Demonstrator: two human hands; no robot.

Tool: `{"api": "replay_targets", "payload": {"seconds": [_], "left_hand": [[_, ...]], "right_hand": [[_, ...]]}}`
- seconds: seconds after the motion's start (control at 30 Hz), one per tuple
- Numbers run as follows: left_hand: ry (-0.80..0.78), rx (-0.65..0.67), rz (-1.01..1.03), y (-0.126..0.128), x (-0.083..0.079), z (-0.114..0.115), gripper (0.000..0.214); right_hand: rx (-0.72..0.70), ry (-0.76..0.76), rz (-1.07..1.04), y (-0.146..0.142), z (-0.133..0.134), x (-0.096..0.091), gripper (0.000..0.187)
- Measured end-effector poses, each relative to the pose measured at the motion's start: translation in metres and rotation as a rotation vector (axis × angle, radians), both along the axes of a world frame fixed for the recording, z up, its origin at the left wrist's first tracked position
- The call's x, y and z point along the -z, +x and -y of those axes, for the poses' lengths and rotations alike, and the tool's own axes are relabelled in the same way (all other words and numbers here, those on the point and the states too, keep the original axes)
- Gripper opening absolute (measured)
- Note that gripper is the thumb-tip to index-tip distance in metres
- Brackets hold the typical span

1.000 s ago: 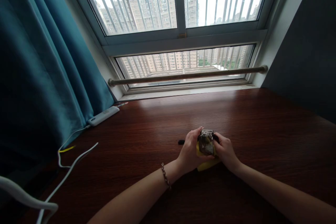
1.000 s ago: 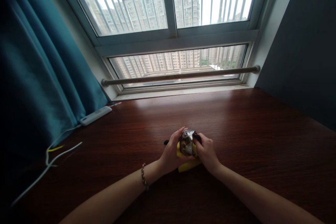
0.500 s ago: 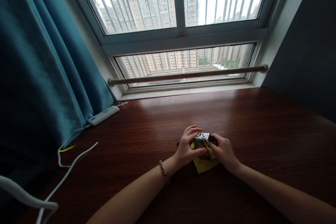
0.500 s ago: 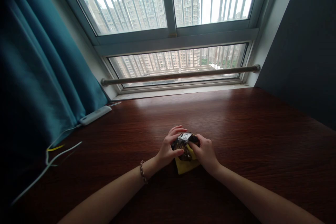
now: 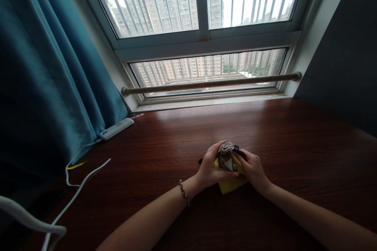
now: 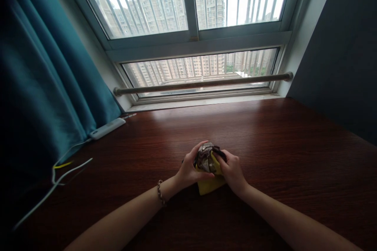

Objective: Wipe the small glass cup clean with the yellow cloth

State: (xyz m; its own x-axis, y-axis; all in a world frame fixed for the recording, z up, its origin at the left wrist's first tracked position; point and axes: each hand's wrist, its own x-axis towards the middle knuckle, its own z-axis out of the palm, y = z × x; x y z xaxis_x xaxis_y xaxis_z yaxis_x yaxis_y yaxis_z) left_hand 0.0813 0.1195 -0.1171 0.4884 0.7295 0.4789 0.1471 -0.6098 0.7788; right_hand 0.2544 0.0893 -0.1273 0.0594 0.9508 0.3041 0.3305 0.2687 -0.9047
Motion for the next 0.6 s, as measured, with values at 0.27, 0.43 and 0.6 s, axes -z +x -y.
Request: {"api": "replay_targets", "payload": {"seconds": [0.27, 0.43, 0.6], "left_hand": [[-0.005, 0.05, -0.049, -0.004, -0.005, -0.009, 0.061], [0.057, 0.062, -0.089, 0.001, -0.001, -0.005, 0.093], [0.193, -0.034, -0.069, 0.004, 0.002, 0.001, 0.098]], "right_hand": [[0.014, -0.009, 0.031, -0.002, 0.002, -0.002, 0.025], [0.058, 0.009, 0.023, -0.001, 0.001, -0.003, 0.025], [0.08, -0.008, -0.005, 0.001, -0.001, 0.0, 0.036]]}}
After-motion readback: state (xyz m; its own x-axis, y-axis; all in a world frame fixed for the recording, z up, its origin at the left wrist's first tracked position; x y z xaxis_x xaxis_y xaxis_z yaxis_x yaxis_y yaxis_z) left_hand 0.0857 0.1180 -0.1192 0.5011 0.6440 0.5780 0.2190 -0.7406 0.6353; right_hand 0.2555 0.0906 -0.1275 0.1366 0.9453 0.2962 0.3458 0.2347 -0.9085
